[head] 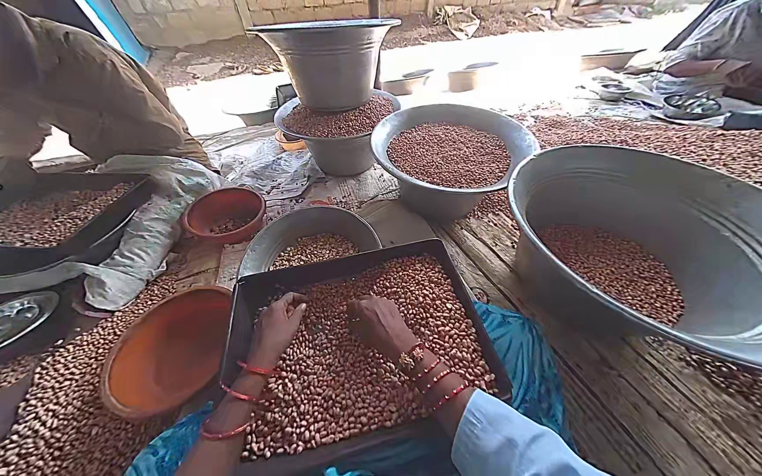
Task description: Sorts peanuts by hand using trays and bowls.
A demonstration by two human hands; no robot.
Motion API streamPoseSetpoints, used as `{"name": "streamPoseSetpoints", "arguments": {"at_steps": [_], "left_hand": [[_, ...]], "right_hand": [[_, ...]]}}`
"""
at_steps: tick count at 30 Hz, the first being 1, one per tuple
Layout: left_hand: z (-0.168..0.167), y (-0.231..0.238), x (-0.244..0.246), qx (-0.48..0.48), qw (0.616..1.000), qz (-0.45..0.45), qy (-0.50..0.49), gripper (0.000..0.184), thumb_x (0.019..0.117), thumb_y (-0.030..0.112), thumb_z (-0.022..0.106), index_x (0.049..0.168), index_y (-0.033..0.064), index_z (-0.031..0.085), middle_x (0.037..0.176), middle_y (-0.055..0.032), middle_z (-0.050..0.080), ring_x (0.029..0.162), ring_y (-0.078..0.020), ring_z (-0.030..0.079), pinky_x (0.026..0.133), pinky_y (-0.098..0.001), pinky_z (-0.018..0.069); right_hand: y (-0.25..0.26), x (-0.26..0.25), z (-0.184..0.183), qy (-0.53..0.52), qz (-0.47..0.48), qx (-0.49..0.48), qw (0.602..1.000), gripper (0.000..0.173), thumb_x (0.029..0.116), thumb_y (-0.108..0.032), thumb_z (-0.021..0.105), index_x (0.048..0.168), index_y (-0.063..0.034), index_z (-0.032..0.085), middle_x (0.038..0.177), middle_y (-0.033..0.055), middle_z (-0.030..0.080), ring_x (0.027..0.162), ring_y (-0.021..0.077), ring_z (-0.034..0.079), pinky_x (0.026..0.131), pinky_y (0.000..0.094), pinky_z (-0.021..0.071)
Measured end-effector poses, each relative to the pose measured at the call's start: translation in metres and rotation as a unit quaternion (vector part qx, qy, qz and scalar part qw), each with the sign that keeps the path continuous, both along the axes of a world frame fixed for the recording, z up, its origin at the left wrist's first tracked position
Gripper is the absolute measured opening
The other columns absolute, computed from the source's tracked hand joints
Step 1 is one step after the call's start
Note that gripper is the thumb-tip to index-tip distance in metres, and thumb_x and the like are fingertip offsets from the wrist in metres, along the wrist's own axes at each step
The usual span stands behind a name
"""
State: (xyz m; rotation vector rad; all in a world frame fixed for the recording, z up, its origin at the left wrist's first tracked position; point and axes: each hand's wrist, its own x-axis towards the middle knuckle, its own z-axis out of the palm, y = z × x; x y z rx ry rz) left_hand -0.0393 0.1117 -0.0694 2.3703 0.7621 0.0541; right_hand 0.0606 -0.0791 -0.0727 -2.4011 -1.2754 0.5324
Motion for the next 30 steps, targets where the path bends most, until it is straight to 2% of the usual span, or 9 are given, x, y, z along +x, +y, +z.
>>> {"name": "streamPoseSetpoints", "arguments": {"at_steps": [3,11,13,15,17,19,23,25,30], "left_hand": [[0.005,-0.019,-0.016,0.085,0.994,-0.058,0.028,0.020,0.1006,0.020,0.066,0.113,0.0069,0.075,0.095,-0.0183,0.073,0.089,-0.0355,0.069,0.086,-0.0566,0.0508],[-0.005,-0.053,-0.024,0.202,0.967,-0.122,0.095,0.025,0.1013,0.013,0.060,0.121,0.0028,0.073,0.114,-0.0232,0.072,0.108,-0.0428,0.070,0.093,-0.0595,0.0527],[-0.001,-0.047,-0.021,0.150,0.978,-0.105,0.098,0.025,0.0999,0.015,0.062,0.119,0.0045,0.073,0.109,-0.0214,0.073,0.104,-0.0405,0.071,0.092,-0.0583,0.0527],[-0.002,-0.029,-0.021,0.036,0.997,-0.064,0.015,0.018,0.0977,0.011,0.066,0.111,0.0008,0.072,0.088,-0.0160,0.069,0.078,-0.0282,0.065,0.077,-0.0468,0.0513],[-0.008,-0.010,-0.025,-0.116,0.986,-0.031,-0.115,0.015,0.0939,0.000,0.052,0.107,-0.0012,0.060,0.074,-0.0009,0.056,0.056,-0.0056,0.051,0.054,-0.0219,0.0443],[-0.007,-0.003,-0.029,-0.187,0.970,-0.019,-0.154,0.024,0.0873,-0.001,0.041,0.106,0.0017,0.057,0.073,0.0048,0.056,0.053,0.0006,0.050,0.049,-0.0153,0.0418],[0.002,-0.024,-0.034,0.031,0.997,-0.066,0.014,0.014,0.0986,0.011,0.065,0.107,0.0040,0.074,0.083,-0.0106,0.066,0.075,-0.0235,0.059,0.075,-0.0440,0.0475],[-0.002,-0.039,-0.034,0.124,0.987,-0.080,0.057,0.020,0.0998,0.013,0.064,0.113,0.0042,0.076,0.107,-0.0196,0.074,0.104,-0.0375,0.070,0.095,-0.0548,0.0516],[-0.013,-0.052,-0.035,0.223,0.968,-0.106,0.056,0.022,0.0992,0.005,0.060,0.114,0.0000,0.075,0.111,-0.0234,0.072,0.104,-0.0416,0.071,0.091,-0.0560,0.0549]], "right_hand": [[-0.001,0.003,-0.001,0.014,-0.006,0.001,1.000,0.026,0.1014,-0.018,0.056,0.118,-0.0034,0.069,0.113,0.0202,0.071,0.109,0.0384,0.069,0.088,0.0583,0.0516],[-0.012,0.009,0.007,0.199,-0.117,0.171,0.958,0.024,0.0983,-0.013,0.054,0.115,0.0003,0.064,0.093,0.0127,0.063,0.084,0.0226,0.060,0.078,0.0434,0.0473],[-0.012,0.002,0.006,0.164,-0.057,0.136,0.975,0.022,0.0981,-0.015,0.056,0.111,-0.0023,0.068,0.092,0.0136,0.066,0.084,0.0261,0.062,0.078,0.0474,0.0484],[-0.009,-0.007,0.000,0.104,0.024,0.098,0.989,0.023,0.0995,-0.017,0.059,0.113,-0.0040,0.072,0.099,0.0175,0.073,0.095,0.0340,0.070,0.085,0.0561,0.0529],[-0.007,-0.016,-0.003,0.063,0.075,0.064,0.993,0.022,0.1009,-0.016,0.059,0.112,-0.0026,0.073,0.105,0.0204,0.073,0.102,0.0391,0.070,0.088,0.0601,0.0518],[-0.005,-0.020,-0.005,0.040,0.098,0.043,0.993,0.021,0.1008,-0.014,0.059,0.111,-0.0009,0.073,0.106,0.0217,0.073,0.103,0.0406,0.070,0.088,0.0608,0.0514],[0.004,-0.019,-0.008,0.015,0.104,0.023,0.994,0.022,0.1024,-0.015,0.057,0.110,-0.0018,0.073,0.105,0.0212,0.073,0.103,0.0397,0.070,0.087,0.0591,0.0519],[0.005,-0.019,-0.009,0.006,0.105,0.021,0.994,0.023,0.1030,-0.016,0.056,0.109,-0.0017,0.072,0.105,0.0212,0.073,0.102,0.0399,0.070,0.085,0.0596,0.0521],[0.003,-0.024,-0.009,-0.002,0.105,0.012,0.994,0.023,0.1032,-0.016,0.055,0.109,-0.0009,0.071,0.103,0.0212,0.072,0.100,0.0399,0.070,0.083,0.0592,0.0518]]}}
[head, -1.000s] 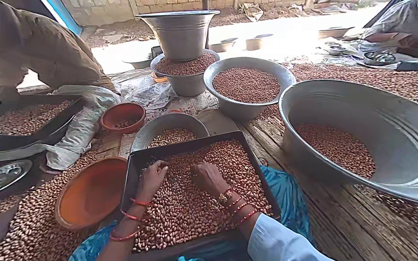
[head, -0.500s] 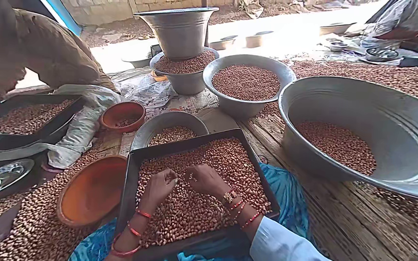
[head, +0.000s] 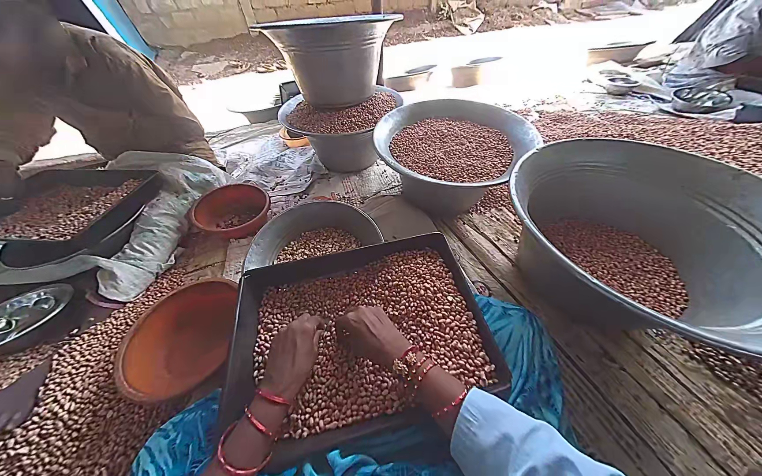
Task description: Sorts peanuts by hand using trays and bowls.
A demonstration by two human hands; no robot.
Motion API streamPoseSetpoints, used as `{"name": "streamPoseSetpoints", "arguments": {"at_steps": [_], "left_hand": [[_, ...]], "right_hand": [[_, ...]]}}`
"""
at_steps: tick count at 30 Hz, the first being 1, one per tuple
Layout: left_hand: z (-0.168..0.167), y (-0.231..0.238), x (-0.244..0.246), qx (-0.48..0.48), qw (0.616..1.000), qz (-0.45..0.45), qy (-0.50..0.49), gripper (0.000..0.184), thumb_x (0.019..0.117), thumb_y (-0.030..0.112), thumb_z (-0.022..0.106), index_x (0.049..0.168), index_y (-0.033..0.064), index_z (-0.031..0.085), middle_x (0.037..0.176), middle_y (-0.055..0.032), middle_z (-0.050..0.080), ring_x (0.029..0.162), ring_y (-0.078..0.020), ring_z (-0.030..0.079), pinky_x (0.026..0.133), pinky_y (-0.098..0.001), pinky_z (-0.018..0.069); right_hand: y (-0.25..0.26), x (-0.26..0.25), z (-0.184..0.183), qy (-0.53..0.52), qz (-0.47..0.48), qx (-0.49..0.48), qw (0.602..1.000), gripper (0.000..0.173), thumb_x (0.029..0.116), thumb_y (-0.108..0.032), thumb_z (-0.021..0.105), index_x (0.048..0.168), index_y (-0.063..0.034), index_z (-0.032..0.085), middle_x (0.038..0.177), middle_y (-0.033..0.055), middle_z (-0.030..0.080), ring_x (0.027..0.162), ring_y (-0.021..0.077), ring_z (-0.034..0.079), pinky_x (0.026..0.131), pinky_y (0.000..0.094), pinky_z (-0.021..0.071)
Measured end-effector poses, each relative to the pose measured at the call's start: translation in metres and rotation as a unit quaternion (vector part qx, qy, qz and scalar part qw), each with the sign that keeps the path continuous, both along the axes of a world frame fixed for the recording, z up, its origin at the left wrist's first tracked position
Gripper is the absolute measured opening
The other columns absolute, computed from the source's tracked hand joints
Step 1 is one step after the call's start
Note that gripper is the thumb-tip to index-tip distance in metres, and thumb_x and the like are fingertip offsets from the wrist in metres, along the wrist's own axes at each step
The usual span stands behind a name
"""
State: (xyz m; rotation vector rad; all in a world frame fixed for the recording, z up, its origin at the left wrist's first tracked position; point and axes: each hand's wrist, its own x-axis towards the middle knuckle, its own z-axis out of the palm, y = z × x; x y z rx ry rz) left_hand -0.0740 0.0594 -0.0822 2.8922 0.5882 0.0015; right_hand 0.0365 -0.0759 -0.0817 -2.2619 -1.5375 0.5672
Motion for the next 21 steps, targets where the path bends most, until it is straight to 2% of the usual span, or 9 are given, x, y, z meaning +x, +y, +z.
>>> {"name": "streamPoseSetpoints", "arguments": {"at_steps": [7,12,13,14,15,17,19,20,21], "left_hand": [[0.006,-0.008,0.002,0.002,0.998,0.020,0.067,0.029,0.1022,0.011,0.054,0.124,-0.0001,0.069,0.121,-0.0234,0.070,0.114,-0.0404,0.068,0.097,-0.0551,0.0522],[0.010,0.000,0.000,-0.045,0.996,0.032,0.067,0.027,0.0999,0.012,0.058,0.121,0.0004,0.071,0.117,-0.0233,0.071,0.113,-0.0404,0.068,0.099,-0.0553,0.0509],[0.013,0.004,-0.003,-0.077,0.995,0.022,0.063,0.025,0.0986,0.012,0.060,0.118,0.0009,0.072,0.111,-0.0226,0.072,0.107,-0.0391,0.069,0.097,-0.0545,0.0514],[0.019,0.008,-0.009,-0.128,0.990,-0.001,0.052,0.021,0.0965,0.010,0.063,0.112,0.0005,0.073,0.098,-0.0203,0.071,0.092,-0.0353,0.068,0.088,-0.0522,0.0522],[0.026,0.012,-0.018,-0.197,0.978,-0.041,0.048,0.016,0.0952,0.009,0.066,0.106,0.0004,0.074,0.088,-0.0148,0.070,0.080,-0.0273,0.065,0.080,-0.0462,0.0521],[0.041,0.021,-0.040,-0.382,0.906,-0.161,0.087,0.009,0.0930,0.010,0.068,0.099,0.0060,0.074,0.085,0.0030,0.073,0.076,-0.0044,0.067,0.075,-0.0262,0.0560],[0.051,0.025,-0.055,-0.521,0.798,-0.271,0.138,0.014,0.0959,0.010,0.067,0.107,0.0057,0.075,0.100,0.0047,0.077,0.091,-0.0016,0.072,0.086,-0.0224,0.0587],[0.055,0.026,-0.059,-0.528,0.786,-0.292,0.135,0.017,0.0973,0.012,0.066,0.111,0.0051,0.074,0.105,0.0028,0.077,0.094,-0.0034,0.072,0.089,-0.0239,0.0591],[0.058,0.028,-0.063,-0.498,0.810,-0.286,0.118,0.019,0.0974,0.012,0.066,0.113,0.0047,0.073,0.107,0.0020,0.076,0.095,-0.0032,0.072,0.089,-0.0240,0.0585]], "right_hand": [[-0.001,-0.008,-0.002,-0.016,-0.007,-0.007,1.000,0.022,0.1024,-0.015,0.055,0.111,-0.0008,0.071,0.103,0.0216,0.072,0.100,0.0405,0.070,0.084,0.0595,0.0519],[0.001,-0.014,-0.003,-0.036,0.000,-0.026,0.999,0.025,0.1038,-0.016,0.050,0.110,0.0030,0.065,0.100,0.0240,0.070,0.099,0.0422,0.069,0.083,0.0589,0.0516],[0.000,-0.014,-0.002,-0.034,0.000,-0.027,0.999,0.024,0.1037,-0.015,0.051,0.111,0.0033,0.065,0.101,0.0241,0.070,0.100,0.0422,0.069,0.083,0.0588,0.0515],[0.000,-0.014,-0.001,-0.031,0.000,-0.026,0.999,0.024,0.1035,-0.014,0.051,0.112,0.0031,0.065,0.102,0.0240,0.070,0.100,0.0419,0.069,0.084,0.0590,0.0514],[-0.001,-0.014,-0.001,-0.029,0.000,-0.018,0.999,0.023,0.1034,-0.013,0.052,0.111,0.0032,0.066,0.101,0.0242,0.070,0.100,0.0422,0.069,0.084,0.0594,0.0516],[-0.003,-0.013,0.000,-0.024,-0.001,-0.012,1.000,0.022,0.1028,-0.013,0.054,0.111,0.0029,0.067,0.102,0.0242,0.071,0.100,0.0425,0.069,0.084,0.0602,0.0520],[-0.003,-0.012,-0.001,-0.028,0.000,-0.015,1.000,0.022,0.1023,-0.013,0.055,0.111,0.0023,0.067,0.101,0.0239,0.071,0.099,0.0424,0.069,0.083,0.0601,0.0525],[-0.002,-0.012,-0.002,-0.027,0.000,-0.018,0.999,0.021,0.1023,-0.014,0.055,0.111,0.0024,0.067,0.101,0.0241,0.071,0.099,0.0425,0.069,0.083,0.0600,0.0525],[0.000,-0.013,-0.001,-0.028,0.001,-0.023,0.999,0.021,0.1023,-0.013,0.055,0.111,0.0028,0.066,0.101,0.0244,0.070,0.100,0.0427,0.069,0.083,0.0599,0.0521]]}}
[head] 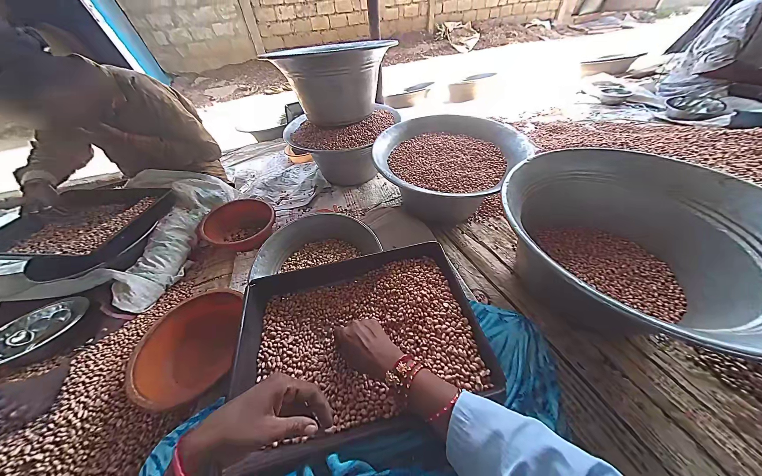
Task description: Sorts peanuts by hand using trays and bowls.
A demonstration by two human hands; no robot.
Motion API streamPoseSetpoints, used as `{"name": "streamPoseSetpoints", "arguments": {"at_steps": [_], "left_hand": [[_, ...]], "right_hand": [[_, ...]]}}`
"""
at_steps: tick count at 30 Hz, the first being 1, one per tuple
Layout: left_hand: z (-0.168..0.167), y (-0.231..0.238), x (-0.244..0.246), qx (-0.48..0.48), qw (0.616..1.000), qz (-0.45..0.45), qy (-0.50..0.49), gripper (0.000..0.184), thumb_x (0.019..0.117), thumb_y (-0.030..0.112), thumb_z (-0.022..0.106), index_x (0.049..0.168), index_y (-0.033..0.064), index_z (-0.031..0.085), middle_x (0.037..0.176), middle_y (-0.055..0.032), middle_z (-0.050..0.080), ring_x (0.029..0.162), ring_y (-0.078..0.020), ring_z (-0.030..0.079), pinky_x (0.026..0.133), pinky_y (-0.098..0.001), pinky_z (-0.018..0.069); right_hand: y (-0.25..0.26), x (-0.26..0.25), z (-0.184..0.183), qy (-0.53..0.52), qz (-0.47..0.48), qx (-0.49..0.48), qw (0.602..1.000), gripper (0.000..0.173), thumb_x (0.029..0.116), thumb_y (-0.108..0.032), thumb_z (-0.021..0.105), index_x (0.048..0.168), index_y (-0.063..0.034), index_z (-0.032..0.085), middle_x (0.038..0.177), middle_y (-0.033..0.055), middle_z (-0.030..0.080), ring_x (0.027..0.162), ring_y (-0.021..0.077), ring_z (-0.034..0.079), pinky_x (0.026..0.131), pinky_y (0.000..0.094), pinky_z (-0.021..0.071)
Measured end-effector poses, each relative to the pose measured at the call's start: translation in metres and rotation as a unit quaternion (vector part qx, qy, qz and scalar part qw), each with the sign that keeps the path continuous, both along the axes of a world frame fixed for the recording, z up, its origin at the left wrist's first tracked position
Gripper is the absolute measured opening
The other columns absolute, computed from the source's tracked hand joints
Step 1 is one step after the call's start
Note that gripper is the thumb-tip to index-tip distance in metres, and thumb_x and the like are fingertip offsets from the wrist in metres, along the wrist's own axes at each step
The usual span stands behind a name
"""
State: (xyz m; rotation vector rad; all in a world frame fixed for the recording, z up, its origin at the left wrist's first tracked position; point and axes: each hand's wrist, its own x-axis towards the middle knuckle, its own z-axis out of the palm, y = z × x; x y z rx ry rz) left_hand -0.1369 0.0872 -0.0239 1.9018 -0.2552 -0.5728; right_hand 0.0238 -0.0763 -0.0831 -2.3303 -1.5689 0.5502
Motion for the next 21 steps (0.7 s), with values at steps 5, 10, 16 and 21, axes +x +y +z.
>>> {"name": "streamPoseSetpoints", "arguments": {"at_steps": [5,10,16,21], "left_hand": [[0.001,0.012,-0.002,0.203,0.962,0.168,-0.067,0.023,0.0956,0.015,0.066,0.116,0.0066,0.072,0.113,-0.0021,0.075,0.093,-0.0103,0.073,0.086,-0.0323,0.0597],[-0.002,0.020,0.011,0.254,0.932,0.247,-0.073,0.023,0.0962,0.016,0.067,0.118,0.0093,0.072,0.111,-0.0030,0.076,0.094,-0.0143,0.073,0.087,-0.0381,0.0587],[-0.012,-0.025,0.065,0.319,0.928,0.159,-0.104,0.032,0.0986,0.015,0.066,0.129,0.0069,0.070,0.128,-0.0141,0.069,0.122,-0.0291,0.065,0.108,-0.0486,0.0474],[-0.025,-0.081,0.113,0.331,0.929,0.061,-0.156,0.041,0.0981,0.019,0.067,0.137,0.0071,0.064,0.148,-0.0182,0.055,0.143,-0.0333,0.048,0.119,-0.0488,0.0367]], "right_hand": [[-0.003,-0.006,0.017,0.041,0.000,-0.020,0.999,0.028,0.1012,-0.018,0.056,0.111,0.0071,0.064,0.106,0.0265,0.068,0.106,0.0432,0.067,0.087,0.0598,0.0499],[-0.028,-0.020,0.049,0.287,0.196,0.029,0.937,0.023,0.0992,-0.013,0.068,0.115,0.0032,0.073,0.094,0.0181,0.074,0.081,0.0258,0.071,0.077,0.0465,0.0574],[-0.062,0.052,0.074,0.043,-0.101,-0.002,0.994,0.032,0.1021,-0.015,0.056,0.131,-0.0059,0.067,0.121,0.0209,0.070,0.116,0.0391,0.066,0.098,0.0591,0.0491],[-0.062,0.096,0.079,-0.020,-0.230,-0.020,0.973,0.035,0.0981,-0.012,0.058,0.131,-0.0042,0.066,0.134,0.0204,0.064,0.130,0.0374,0.058,0.103,0.0579,0.0468]]}}
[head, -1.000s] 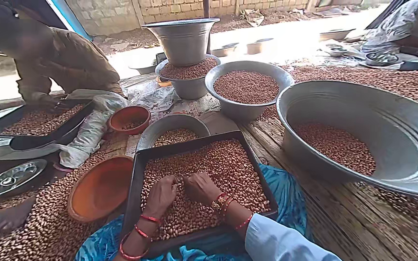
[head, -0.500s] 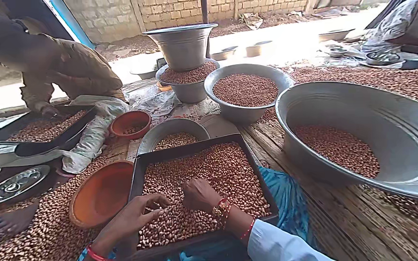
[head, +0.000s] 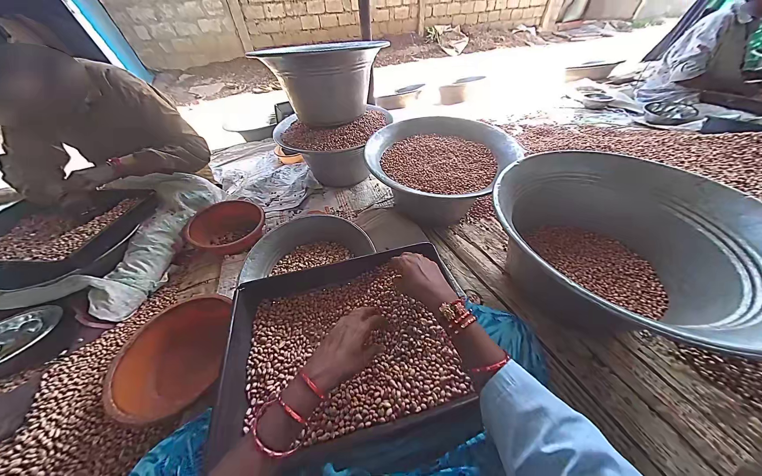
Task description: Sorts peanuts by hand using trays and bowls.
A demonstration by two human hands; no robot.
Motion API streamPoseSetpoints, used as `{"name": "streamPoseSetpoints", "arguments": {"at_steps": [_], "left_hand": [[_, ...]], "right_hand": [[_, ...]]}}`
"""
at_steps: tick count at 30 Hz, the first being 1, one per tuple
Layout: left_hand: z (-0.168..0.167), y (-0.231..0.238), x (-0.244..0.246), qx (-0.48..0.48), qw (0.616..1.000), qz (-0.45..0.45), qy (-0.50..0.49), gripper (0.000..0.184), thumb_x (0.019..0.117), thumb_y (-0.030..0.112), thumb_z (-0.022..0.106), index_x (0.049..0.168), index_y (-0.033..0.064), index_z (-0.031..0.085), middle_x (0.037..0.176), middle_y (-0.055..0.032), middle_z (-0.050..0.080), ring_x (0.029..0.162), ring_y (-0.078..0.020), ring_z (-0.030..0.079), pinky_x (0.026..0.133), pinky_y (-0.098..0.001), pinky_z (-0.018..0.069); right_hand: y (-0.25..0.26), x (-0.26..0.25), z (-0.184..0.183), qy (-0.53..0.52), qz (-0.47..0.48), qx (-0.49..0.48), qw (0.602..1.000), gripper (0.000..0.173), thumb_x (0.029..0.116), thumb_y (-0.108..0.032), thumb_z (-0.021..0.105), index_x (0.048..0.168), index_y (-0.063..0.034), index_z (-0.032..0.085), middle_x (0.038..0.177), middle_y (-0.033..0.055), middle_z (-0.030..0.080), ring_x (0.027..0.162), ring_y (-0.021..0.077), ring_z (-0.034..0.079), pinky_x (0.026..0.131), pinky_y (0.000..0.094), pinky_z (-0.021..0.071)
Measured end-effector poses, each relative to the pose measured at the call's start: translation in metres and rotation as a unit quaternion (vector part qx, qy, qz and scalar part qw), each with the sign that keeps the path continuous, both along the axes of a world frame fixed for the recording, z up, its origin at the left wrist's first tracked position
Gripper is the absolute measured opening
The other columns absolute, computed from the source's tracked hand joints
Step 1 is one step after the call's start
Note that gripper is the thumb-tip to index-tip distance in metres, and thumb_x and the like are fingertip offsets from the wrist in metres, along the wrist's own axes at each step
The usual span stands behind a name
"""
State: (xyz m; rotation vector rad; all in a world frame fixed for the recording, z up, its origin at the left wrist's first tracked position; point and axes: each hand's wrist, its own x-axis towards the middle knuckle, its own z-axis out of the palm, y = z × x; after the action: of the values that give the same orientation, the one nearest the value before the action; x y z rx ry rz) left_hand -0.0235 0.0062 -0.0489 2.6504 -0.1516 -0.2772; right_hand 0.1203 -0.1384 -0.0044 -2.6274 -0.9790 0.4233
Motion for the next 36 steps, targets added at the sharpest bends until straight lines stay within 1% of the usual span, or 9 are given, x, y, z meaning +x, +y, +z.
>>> {"name": "streamPoseSetpoints", "arguments": {"at_steps": [4,8,12,15,19,22,27,32,36], "left_hand": [[-0.025,0.011,0.024,0.044,0.996,-0.026,-0.076,0.040,0.0931,0.011,0.068,0.133,0.0053,0.067,0.149,-0.0198,0.055,0.146,-0.0371,0.043,0.121,-0.0541,0.0297],[-0.031,0.054,0.018,0.101,0.991,0.074,-0.051,0.051,0.0949,0.018,0.070,0.142,-0.0002,0.058,0.153,-0.0242,0.048,0.148,-0.0388,0.039,0.121,-0.0556,0.0277],[-0.024,0.084,-0.013,0.160,0.975,0.153,-0.017,0.041,0.0907,0.007,0.069,0.131,0.0011,0.066,0.145,-0.0287,0.053,0.142,-0.0443,0.044,0.117,-0.0594,0.0315],[-0.009,0.095,-0.035,0.202,0.957,0.201,0.060,0.040,0.0951,0.012,0.068,0.134,0.0037,0.065,0.143,-0.0260,0.056,0.141,-0.0430,0.046,0.118,-0.0588,0.0299],[0.002,0.092,-0.042,0.202,0.952,0.229,0.000,0.030,0.0949,0.014,0.070,0.123,0.0043,0.071,0.132,-0.0262,0.061,0.125,-0.0455,0.057,0.107,-0.0582,0.0423],[-0.003,0.082,-0.031,0.155,0.959,0.198,-0.132,0.020,0.0907,0.007,0.072,0.110,0.0008,0.075,0.118,-0.0273,0.066,0.112,-0.0472,0.064,0.096,-0.0590,0.0506],[-0.011,0.047,-0.008,0.067,0.977,0.160,-0.121,0.019,0.0955,0.004,0.064,0.109,0.0033,0.077,0.110,-0.0213,0.071,0.104,-0.0378,0.070,0.092,-0.0529,0.0548],[-0.031,0.021,0.004,0.068,0.984,0.125,-0.110,0.021,0.0961,0.009,0.066,0.113,0.0051,0.077,0.113,-0.0209,0.070,0.109,-0.0385,0.067,0.095,-0.0510,0.0543],[-0.038,0.023,0.004,0.044,0.982,0.127,-0.133,0.017,0.0953,0.013,0.069,0.104,0.0013,0.078,0.107,-0.0197,0.073,0.106,-0.0364,0.070,0.095,-0.0500,0.0549]], "right_hand": [[0.028,0.005,-0.018,-0.018,-0.012,-0.035,0.999,0.031,0.0991,-0.007,0.055,0.127,0.0012,0.065,0.134,0.0245,0.061,0.128,0.0411,0.058,0.099,0.0576,0.0480],[0.059,-0.041,-0.047,-0.026,0.055,-0.049,0.997,0.047,0.1000,-0.004,0.056,0.146,0.0012,0.050,0.147,0.0321,0.047,0.133,0.0531,0.048,0.100,0.0665,0.0439],[0.067,-0.113,-0.070,0.044,0.158,-0.042,0.986,0.065,0.0989,-0.007,0.060,0.159,-0.0029,0.036,0.164,0.0318,0.027,0.147,0.0590,0.029,0.103,0.0756,0.0386],[0.057,-0.138,-0.064,0.106,0.259,-0.015,0.960,0.057,0.0962,-0.009,0.065,0.151,-0.0073,0.049,0.156,0.0282,0.042,0.140,0.0546,0.042,0.094,0.0687,0.0492],[0.045,-0.111,-0.051,0.146,0.299,0.093,0.938,0.030,0.0998,-0.014,0.061,0.128,-0.0109,0.070,0.119,0.0164,0.072,0.108,0.0374,0.069,0.088,0.0622,0.0521],[0.033,-0.074,-0.033,0.059,0.197,0.088,0.975,0.026,0.1018,-0.010,0.054,0.122,-0.0068,0.070,0.110,0.0183,0.074,0.103,0.0381,0.071,0.086,0.0607,0.0523],[0.003,-0.034,-0.021,0.012,0.053,0.056,0.997,0.026,0.1039,-0.015,0.051,0.117,-0.0049,0.072,0.113,0.0186,0.072,0.109,0.0362,0.069,0.091,0.0563,0.0509],[-0.008,-0.027,-0.032,0.025,0.033,0.036,0.999,0.026,0.1022,-0.018,0.055,0.117,-0.0065,0.073,0.113,0.0177,0.073,0.110,0.0359,0.068,0.090,0.0565,0.0508],[0.003,-0.027,-0.043,0.030,0.055,0.042,0.997,0.025,0.1017,-0.019,0.056,0.116,-0.0061,0.073,0.113,0.0180,0.073,0.110,0.0364,0.068,0.091,0.0571,0.0507]]}}
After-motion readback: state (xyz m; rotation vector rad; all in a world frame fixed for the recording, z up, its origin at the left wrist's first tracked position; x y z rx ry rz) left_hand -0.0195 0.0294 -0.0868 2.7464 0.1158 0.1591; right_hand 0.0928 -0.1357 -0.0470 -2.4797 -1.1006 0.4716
